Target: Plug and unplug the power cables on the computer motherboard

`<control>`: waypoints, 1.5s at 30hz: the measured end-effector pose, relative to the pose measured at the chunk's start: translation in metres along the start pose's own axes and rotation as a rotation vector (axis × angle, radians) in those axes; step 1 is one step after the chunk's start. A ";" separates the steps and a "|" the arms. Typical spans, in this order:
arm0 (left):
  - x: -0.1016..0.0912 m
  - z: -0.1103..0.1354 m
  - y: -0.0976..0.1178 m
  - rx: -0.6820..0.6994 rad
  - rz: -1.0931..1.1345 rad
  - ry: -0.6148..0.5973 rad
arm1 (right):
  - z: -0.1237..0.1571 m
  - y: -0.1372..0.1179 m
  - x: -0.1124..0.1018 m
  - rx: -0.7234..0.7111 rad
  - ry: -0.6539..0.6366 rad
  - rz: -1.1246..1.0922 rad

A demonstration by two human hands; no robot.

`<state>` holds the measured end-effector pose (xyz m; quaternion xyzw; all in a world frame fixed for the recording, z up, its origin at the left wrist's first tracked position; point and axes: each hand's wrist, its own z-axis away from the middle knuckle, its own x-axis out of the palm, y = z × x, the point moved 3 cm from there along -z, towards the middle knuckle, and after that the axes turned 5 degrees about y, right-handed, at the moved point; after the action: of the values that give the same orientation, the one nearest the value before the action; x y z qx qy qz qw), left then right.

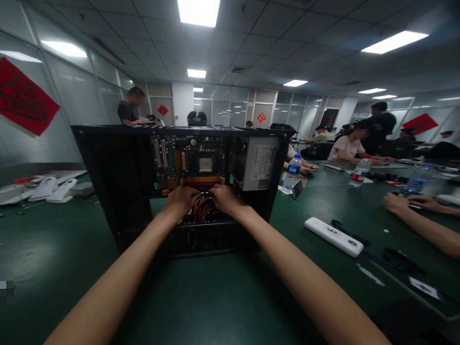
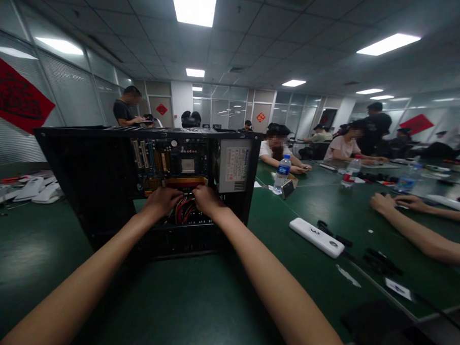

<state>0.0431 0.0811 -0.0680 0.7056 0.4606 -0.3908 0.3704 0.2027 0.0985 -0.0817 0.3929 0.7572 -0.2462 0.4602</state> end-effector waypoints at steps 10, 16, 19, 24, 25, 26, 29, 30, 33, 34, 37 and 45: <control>0.002 -0.001 0.003 0.026 -0.050 -0.007 | 0.000 -0.003 -0.006 0.040 -0.067 0.024; 0.001 -0.001 0.004 0.005 -0.049 -0.014 | 0.000 -0.002 -0.008 0.089 -0.098 0.042; 0.000 -0.001 0.006 0.023 -0.072 -0.012 | 0.001 -0.002 -0.009 0.094 -0.089 0.039; -0.001 -0.001 0.010 0.018 -0.068 -0.012 | 0.002 0.000 -0.011 0.100 -0.075 -0.013; -0.001 -0.001 0.010 0.016 -0.064 -0.020 | 0.001 0.000 -0.011 0.103 -0.072 -0.024; -0.001 -0.001 0.011 0.012 -0.061 -0.028 | 0.001 0.000 -0.011 0.105 -0.069 -0.031; -0.001 -0.002 0.012 0.003 -0.066 -0.035 | -0.001 0.001 -0.009 0.122 -0.055 -0.041; -0.001 -0.003 0.012 0.002 -0.075 -0.032 | -0.002 0.001 -0.009 0.132 -0.051 -0.045; 0.000 -0.003 0.012 0.002 -0.096 -0.028 | -0.003 0.002 -0.008 0.156 -0.047 -0.061; 0.001 -0.003 0.012 0.000 -0.097 -0.028 | -0.003 0.003 -0.008 0.158 -0.048 -0.068; 0.002 -0.003 0.011 0.004 -0.102 -0.021 | -0.002 0.003 -0.009 0.148 -0.040 -0.091; -0.004 0.000 0.016 -0.005 -0.127 -0.017 | 0.001 0.001 -0.015 0.159 0.001 -0.071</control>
<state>0.0568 0.0751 -0.0621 0.6708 0.5021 -0.4184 0.3506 0.2077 0.0930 -0.0690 0.4012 0.7490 -0.3212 0.4181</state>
